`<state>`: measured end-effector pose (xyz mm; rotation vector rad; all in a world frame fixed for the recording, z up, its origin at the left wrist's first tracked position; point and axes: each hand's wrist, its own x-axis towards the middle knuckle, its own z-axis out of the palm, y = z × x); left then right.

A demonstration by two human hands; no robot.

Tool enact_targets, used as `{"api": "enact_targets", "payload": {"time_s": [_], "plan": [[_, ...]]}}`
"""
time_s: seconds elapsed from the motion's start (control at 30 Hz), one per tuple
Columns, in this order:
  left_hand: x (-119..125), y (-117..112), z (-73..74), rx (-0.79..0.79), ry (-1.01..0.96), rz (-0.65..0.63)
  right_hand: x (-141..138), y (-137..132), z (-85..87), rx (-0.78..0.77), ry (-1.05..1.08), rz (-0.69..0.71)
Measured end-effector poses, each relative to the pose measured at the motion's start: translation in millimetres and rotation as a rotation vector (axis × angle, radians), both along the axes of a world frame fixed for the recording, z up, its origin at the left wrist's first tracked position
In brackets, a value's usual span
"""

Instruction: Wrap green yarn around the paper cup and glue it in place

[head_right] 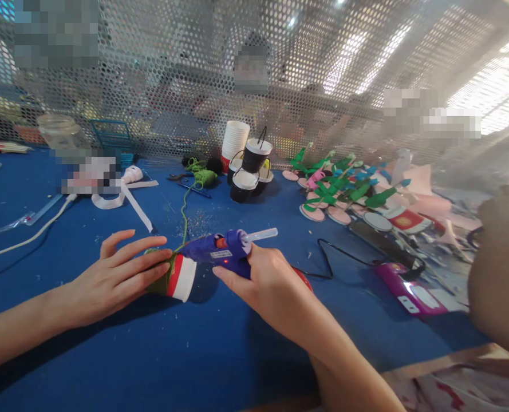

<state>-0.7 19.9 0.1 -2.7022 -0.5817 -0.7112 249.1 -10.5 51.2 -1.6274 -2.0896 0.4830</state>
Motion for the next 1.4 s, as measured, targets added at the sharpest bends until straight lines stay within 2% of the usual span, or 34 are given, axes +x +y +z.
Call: {"api": "enact_targets", "payload": {"time_s": [0.53,0.7,0.87,1.03,1.17,1.4], "plan": [[-0.1,1.3,-0.2,-0.019,-0.013,0.01,3.6,-5.0,0.4,0.028,-0.036,0.064],[0.5,0.3,0.7,-0.024,-0.015,0.017,4.5,-5.0,-2.7,0.089,-0.064,0.044],[0.8,1.5,0.0,-0.034,-0.038,0.013,4.1,-8.1,1.3,0.019,-0.091,0.076],[0.4,2.1,-1.4,-0.039,-0.034,0.018,4.0,-9.1,1.9,0.07,-0.087,0.065],[0.7,1.3,-1.6,-0.074,-0.065,0.038,3.4,-11.9,4.4,-0.01,-0.102,0.093],[1.1,3.3,-1.8,-0.083,-0.069,0.033,1.6,-13.4,5.5,0.041,-0.102,0.08]]}}
